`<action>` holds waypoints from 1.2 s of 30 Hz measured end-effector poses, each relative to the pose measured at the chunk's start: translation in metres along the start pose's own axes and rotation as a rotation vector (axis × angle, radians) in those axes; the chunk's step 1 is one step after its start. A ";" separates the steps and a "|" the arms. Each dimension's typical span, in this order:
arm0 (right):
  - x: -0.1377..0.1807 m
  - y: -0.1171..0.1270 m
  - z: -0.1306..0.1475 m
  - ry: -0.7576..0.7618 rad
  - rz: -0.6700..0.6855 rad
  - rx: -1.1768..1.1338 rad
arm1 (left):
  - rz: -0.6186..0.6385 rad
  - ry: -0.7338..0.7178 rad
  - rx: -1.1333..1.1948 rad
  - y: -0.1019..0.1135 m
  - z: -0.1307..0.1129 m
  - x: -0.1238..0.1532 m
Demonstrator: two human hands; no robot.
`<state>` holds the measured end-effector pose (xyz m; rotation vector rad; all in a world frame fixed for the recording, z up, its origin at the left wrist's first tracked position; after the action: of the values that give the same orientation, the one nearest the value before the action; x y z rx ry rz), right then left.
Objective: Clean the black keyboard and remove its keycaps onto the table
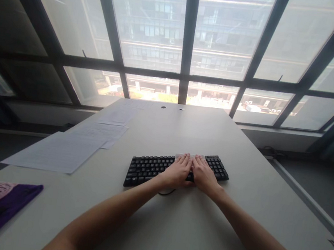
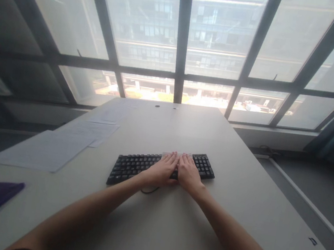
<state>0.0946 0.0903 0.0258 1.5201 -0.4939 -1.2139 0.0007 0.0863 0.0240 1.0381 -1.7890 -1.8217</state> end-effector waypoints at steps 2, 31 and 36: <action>0.001 0.001 0.001 0.014 0.000 0.017 | -0.008 0.002 -0.015 0.000 -0.001 -0.001; -0.002 0.007 -0.021 -0.080 0.001 0.007 | -0.029 -0.059 0.081 0.001 0.003 -0.022; -0.002 0.004 -0.022 -0.065 0.027 -0.003 | -0.019 -0.073 0.049 0.002 -0.003 -0.020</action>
<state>0.1137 0.1013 0.0278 1.4714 -0.5535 -1.2456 0.0151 0.0985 0.0304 1.0223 -1.8807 -1.8577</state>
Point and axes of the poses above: each hand's wrist, its own x-axis away from the middle knuckle, its own y-axis out of the back of the hand, z = x × y, the point moved 7 cm from there along -x, towards the middle knuckle, and after that the axes turned 8 degrees about -z, right-handed, at the moved point
